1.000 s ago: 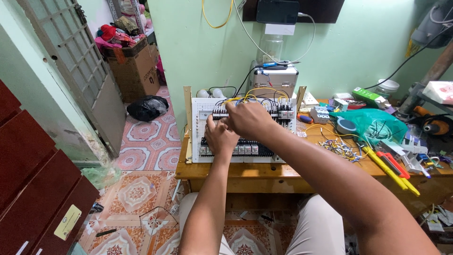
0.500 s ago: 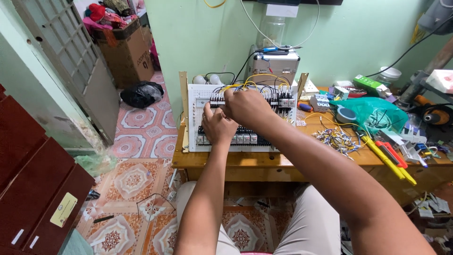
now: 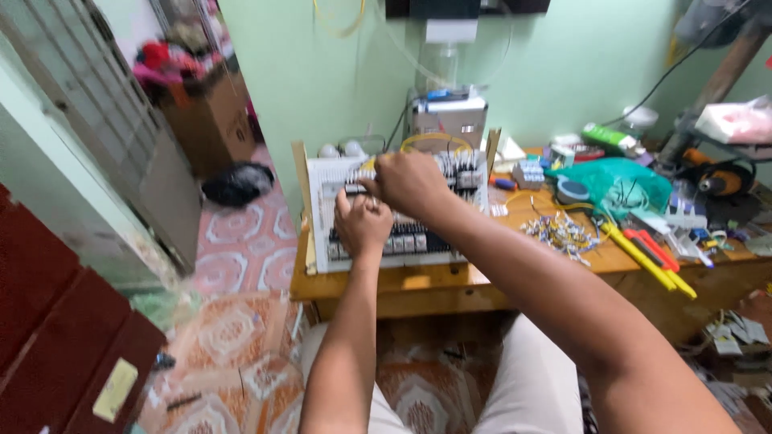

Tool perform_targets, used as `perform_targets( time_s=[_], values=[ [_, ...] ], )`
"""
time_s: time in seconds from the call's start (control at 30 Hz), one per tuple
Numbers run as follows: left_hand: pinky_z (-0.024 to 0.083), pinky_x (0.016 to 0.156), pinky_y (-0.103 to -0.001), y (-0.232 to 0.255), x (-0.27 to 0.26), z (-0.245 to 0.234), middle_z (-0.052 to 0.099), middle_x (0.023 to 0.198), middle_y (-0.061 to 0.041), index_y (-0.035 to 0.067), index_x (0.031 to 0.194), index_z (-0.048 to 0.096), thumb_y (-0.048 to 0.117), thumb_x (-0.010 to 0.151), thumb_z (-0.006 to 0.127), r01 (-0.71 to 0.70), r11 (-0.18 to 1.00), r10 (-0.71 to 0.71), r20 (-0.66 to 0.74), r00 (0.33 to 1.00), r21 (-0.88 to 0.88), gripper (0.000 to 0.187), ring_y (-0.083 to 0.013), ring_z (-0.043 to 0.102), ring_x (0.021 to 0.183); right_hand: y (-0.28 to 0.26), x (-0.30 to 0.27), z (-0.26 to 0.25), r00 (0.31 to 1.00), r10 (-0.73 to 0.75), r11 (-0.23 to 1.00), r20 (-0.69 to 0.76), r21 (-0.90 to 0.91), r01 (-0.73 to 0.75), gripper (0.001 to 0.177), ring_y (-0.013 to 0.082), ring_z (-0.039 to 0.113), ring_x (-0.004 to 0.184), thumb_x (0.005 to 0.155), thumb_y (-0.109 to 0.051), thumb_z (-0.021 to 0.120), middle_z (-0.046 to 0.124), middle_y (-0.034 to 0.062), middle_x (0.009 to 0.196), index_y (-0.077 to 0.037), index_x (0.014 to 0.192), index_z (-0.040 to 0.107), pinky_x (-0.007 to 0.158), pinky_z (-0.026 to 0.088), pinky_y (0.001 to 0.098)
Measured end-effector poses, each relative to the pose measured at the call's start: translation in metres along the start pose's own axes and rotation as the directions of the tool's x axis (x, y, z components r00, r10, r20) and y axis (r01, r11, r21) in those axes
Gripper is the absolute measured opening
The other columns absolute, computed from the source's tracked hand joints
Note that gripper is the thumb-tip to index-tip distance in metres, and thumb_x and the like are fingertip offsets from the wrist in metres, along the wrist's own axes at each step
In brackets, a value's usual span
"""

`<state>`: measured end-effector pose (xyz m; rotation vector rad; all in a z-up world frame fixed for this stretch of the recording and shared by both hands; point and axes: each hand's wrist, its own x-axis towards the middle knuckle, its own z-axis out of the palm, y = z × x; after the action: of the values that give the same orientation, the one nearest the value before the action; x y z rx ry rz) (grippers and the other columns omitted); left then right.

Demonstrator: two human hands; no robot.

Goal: The person sits on the floor and uses a screwdriver to tighten screws on an electrical board mounted on a wooden table. They repeatedly pick up wires from the table and connect them to the board terminals.

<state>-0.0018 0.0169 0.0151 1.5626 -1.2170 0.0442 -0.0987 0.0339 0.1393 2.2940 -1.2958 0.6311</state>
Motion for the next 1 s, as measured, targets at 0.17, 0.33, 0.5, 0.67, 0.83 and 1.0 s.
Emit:
perform_targets(
  time_s=[0.17,0.33,0.5,0.67,0.83,1.0],
  values=[
    [0.049,0.1,-0.053,0.0,0.002,-0.007,0.053,0.149,-0.023,0.015,0.068,0.062,0.022,0.078,0.06,0.061,0.997,-0.065,0.111,0.992,0.039,0.013,-0.0438,0.06,0.128,0.022,-0.049,-0.055,0.931,0.133,0.917,-0.339,0.399,0.014,0.038,0.0457,0.069,0.063,0.095,-0.04,0.068,0.062,0.0193,0.057,-0.007,0.078,0.067,0.054,0.052,0.0502],
    [0.053,0.085,-0.052,-0.025,0.004,0.021,0.062,0.132,-0.022,0.009,0.071,0.06,0.012,0.076,0.064,-0.209,0.978,0.207,-0.207,0.956,0.012,0.007,-0.0426,0.067,0.104,0.094,-0.2,-0.008,0.836,0.548,0.607,0.037,0.67,-0.428,0.037,0.0279,0.069,0.074,0.097,-0.049,0.065,0.066,0.0089,0.067,-0.018,0.079,0.072,0.077,0.054,0.0375],
    [0.046,0.083,-0.047,0.004,-0.005,0.019,0.066,0.123,-0.012,0.012,0.096,0.065,0.019,0.099,0.063,-0.588,0.806,0.571,-0.349,0.743,0.07,0.008,-0.0343,0.064,0.101,0.097,-0.373,0.072,0.724,0.67,0.244,0.166,0.871,-0.426,0.04,0.0102,0.047,0.058,0.099,-0.035,0.058,0.054,0.0002,0.06,-0.009,0.071,0.07,0.056,0.038,0.0296],
    [0.046,0.075,-0.043,0.102,-0.06,0.04,0.061,0.089,-0.017,-0.001,0.1,0.063,-0.025,0.073,0.042,-0.758,0.428,0.819,-0.142,0.556,-0.492,0.042,-0.0348,0.058,0.083,0.078,-0.477,0.141,0.588,0.619,-0.395,0.521,0.853,-0.34,0.041,0.0127,0.03,0.028,0.095,-0.026,0.062,0.036,0.0096,0.035,0.01,0.078,0.072,0.031,0.013,0.0283],
    [0.048,0.058,-0.038,0.156,-0.127,0.141,0.065,0.083,-0.013,0.003,0.093,0.058,-0.003,0.098,0.054,-0.701,0.323,0.929,0.072,0.363,-0.635,0.009,-0.0273,0.06,0.07,0.07,-0.465,0.116,0.573,0.591,-0.41,0.567,0.824,-0.392,0.044,0.0149,0.034,0.028,0.093,-0.03,0.064,0.038,0.0112,0.036,0.009,0.075,0.071,0.032,0.018,0.0286],
    [0.038,0.05,-0.043,0.148,-0.159,0.249,0.066,0.084,-0.008,0.01,0.089,0.055,-0.004,0.086,0.061,-0.648,0.484,0.856,0.471,0.212,-0.588,0.016,-0.0295,0.059,0.071,0.077,-0.475,0.115,0.636,0.52,-0.376,0.57,0.821,-0.428,0.041,0.0157,0.042,0.032,0.094,-0.028,0.065,0.048,0.0124,0.038,0.009,0.078,0.075,0.035,0.025,0.0283]
  ],
)
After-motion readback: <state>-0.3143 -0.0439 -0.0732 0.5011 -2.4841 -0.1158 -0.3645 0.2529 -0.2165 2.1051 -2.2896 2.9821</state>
